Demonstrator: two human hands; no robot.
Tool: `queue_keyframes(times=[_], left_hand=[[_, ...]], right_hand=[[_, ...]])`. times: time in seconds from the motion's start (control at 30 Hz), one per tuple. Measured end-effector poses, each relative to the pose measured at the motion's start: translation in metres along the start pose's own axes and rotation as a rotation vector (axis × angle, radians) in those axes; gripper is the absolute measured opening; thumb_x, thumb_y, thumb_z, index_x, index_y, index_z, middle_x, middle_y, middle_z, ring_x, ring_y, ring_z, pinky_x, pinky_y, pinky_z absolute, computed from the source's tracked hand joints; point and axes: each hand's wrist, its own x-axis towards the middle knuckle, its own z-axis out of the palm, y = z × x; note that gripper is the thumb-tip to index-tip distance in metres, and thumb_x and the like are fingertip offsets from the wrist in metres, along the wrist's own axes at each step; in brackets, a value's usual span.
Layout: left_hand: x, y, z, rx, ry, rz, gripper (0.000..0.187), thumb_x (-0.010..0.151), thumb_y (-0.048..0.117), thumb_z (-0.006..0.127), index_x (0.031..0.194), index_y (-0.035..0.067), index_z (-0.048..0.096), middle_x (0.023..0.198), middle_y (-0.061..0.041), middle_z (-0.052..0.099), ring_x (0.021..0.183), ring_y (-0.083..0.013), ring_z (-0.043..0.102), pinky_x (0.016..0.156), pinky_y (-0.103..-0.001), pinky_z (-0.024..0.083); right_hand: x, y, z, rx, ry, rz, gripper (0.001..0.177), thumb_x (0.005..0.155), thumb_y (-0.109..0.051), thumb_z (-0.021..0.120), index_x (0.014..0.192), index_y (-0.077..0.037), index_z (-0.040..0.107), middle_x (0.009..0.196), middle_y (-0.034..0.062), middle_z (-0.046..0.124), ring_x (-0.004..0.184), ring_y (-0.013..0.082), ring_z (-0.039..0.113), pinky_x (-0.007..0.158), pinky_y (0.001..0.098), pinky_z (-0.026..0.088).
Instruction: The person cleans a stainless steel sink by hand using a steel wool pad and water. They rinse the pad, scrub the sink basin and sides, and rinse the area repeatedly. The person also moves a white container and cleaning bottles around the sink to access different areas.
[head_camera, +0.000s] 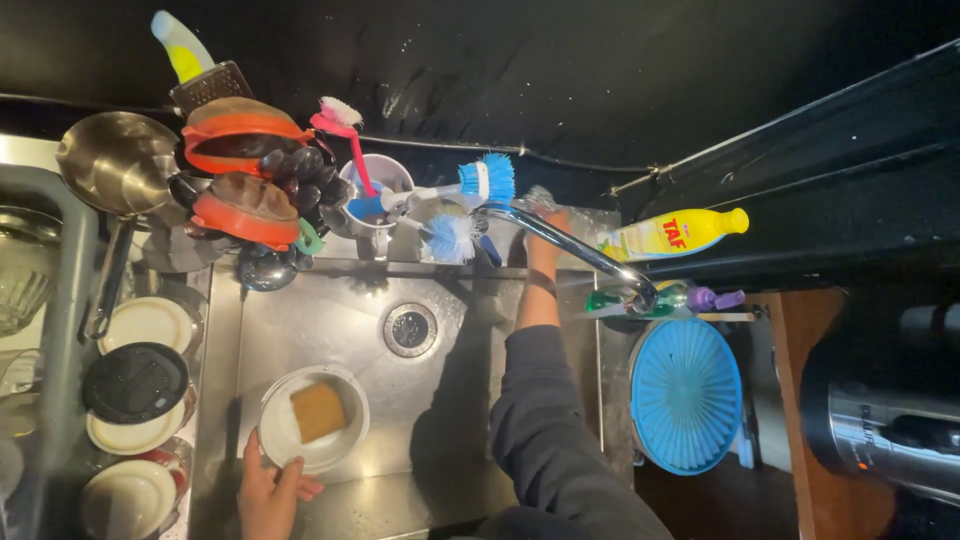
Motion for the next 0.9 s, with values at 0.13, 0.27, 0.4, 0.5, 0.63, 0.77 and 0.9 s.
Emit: queue_keyframes(times=[0.13,0.27,0.4,0.5,0.63,0.77,0.9], left_hand=[[-0.004,0.014,0.013,0.056,-0.053,0.032,0.082,0.089,0.005,0.059,0.165,0.018,0.032,0.061,-0.033,0.07,0.052,-0.0365,0.068,0.06,-0.041,0.054],[0.001,0.008,0.031,-0.026,-0.111,0.061,0.085,0.089,0.002,0.058,0.167,0.017,0.028,0.061,-0.035,0.064,0.053,-0.0398,0.068,0.054,-0.044,0.053],[-0.008,0.033,0.047,-0.018,-0.174,0.067,0.085,0.087,0.004,0.058,0.166,0.017,0.028,0.062,-0.034,0.068,0.056,-0.0386,0.07,0.058,-0.042,0.053],[-0.015,0.053,0.066,0.033,-0.208,0.073,0.087,0.088,0.007,0.061,0.167,0.018,0.026,0.061,-0.032,0.071,0.059,-0.0357,0.071,0.062,-0.041,0.054],[-0.026,0.083,0.091,0.053,-0.291,0.091,0.09,0.088,0.009,0.063,0.167,0.019,0.02,0.06,-0.029,0.071,0.049,-0.0315,0.062,0.059,-0.04,0.055],[-0.036,0.122,0.139,-0.018,-0.444,0.271,0.083,0.089,0.006,0.062,0.163,0.018,0.026,0.057,-0.024,0.069,0.044,-0.0281,0.066,0.047,-0.035,0.055],[-0.039,0.179,0.197,0.082,-0.584,0.468,0.083,0.096,0.013,0.061,0.164,0.003,0.013,0.065,-0.025,0.073,0.054,-0.0306,0.073,0.052,-0.032,0.059]], right_hand=[[-0.051,-0.061,-0.016,0.132,-0.539,-0.202,0.036,0.098,-0.016,0.052,0.134,-0.01,0.053,0.138,0.0177,0.06,0.125,0.0368,0.06,0.105,0.0491,0.046],[-0.027,-0.055,-0.014,-0.018,-0.493,-0.212,0.03,0.083,-0.017,0.076,0.107,-0.011,0.058,0.113,0.0137,0.063,0.095,0.0331,0.066,0.078,0.0458,0.052],[-0.046,-0.033,-0.006,0.055,-0.477,-0.399,0.023,0.095,-0.017,0.057,0.116,-0.019,0.067,0.118,0.0087,0.07,0.112,0.0326,0.064,0.096,0.0432,0.046],[-0.052,-0.005,-0.006,0.122,-0.615,-0.492,0.028,0.099,-0.013,0.058,0.117,-0.023,0.077,0.125,0.0002,0.065,0.116,0.0217,0.062,0.099,0.0333,0.042],[-0.088,0.074,0.031,0.137,-0.321,-0.5,0.055,0.08,0.007,0.04,0.096,-0.028,0.079,0.127,0.0,0.055,0.112,0.0343,0.044,0.103,0.0342,0.043],[-0.196,0.111,-0.022,0.067,-0.403,-0.369,0.047,0.072,0.001,0.059,0.101,-0.028,0.082,0.103,0.0044,0.08,0.099,0.0311,0.074,0.091,0.038,0.053],[-0.231,0.226,0.044,0.483,-0.568,0.033,0.023,0.095,-0.019,0.058,0.114,-0.01,0.068,0.128,0.0196,0.061,0.129,0.0395,0.054,0.112,0.0528,0.042]])
